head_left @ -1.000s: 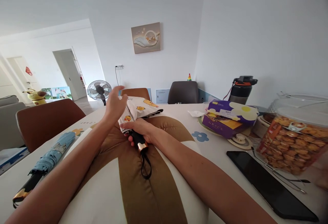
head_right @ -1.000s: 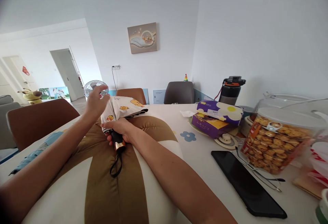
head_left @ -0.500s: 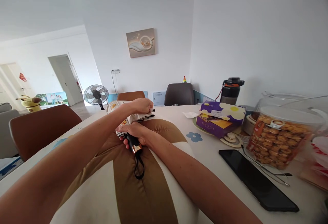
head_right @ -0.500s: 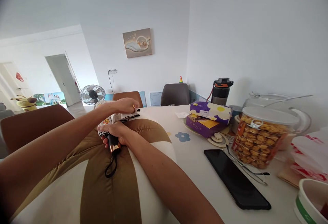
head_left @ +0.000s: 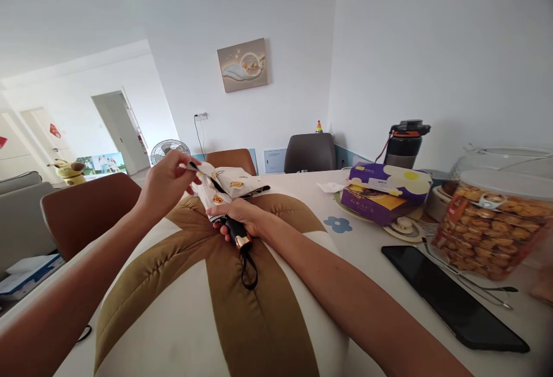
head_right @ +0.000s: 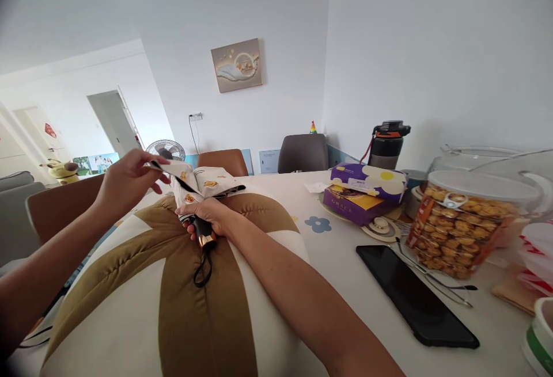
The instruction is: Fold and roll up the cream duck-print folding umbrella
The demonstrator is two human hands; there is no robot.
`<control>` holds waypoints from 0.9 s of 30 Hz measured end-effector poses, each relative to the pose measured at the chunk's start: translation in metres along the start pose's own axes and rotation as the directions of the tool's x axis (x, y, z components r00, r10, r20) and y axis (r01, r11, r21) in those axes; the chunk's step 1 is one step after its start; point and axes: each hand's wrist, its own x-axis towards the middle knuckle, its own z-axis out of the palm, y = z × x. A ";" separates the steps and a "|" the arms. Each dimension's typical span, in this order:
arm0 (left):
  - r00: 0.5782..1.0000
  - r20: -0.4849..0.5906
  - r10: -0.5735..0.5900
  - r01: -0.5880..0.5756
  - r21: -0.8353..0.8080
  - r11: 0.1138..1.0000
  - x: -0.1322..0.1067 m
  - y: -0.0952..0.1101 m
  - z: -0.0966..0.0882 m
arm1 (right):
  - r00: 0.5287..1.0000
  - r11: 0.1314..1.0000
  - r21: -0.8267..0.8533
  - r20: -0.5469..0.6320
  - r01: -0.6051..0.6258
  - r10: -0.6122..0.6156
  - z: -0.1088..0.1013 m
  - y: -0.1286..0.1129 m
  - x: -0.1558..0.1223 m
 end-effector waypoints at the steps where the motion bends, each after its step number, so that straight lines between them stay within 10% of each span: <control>1: 0.998 -0.040 -0.050 0.047 -0.066 0.997 -0.009 -0.006 -0.005 | 1.000 1.000 -0.002 0.016 -0.001 0.001 -0.001 0.000 0.000; 9: 0.910 -0.071 -0.407 0.402 -0.081 0.912 -0.055 -0.059 -0.026 | 0.997 1.000 0.006 0.068 -0.024 0.024 -0.004 -0.001 -0.003; 17: 0.983 0.154 -0.098 0.084 0.096 0.992 -0.066 -0.068 -0.031 | 1.000 1.000 0.029 0.027 0.003 -0.004 -0.001 -0.001 -0.003; 27: 0.925 0.223 -0.306 0.203 0.391 0.898 -0.068 -0.063 -0.062 | 0.988 0.980 -0.195 -0.145 0.032 -0.061 0.011 0.003 -0.003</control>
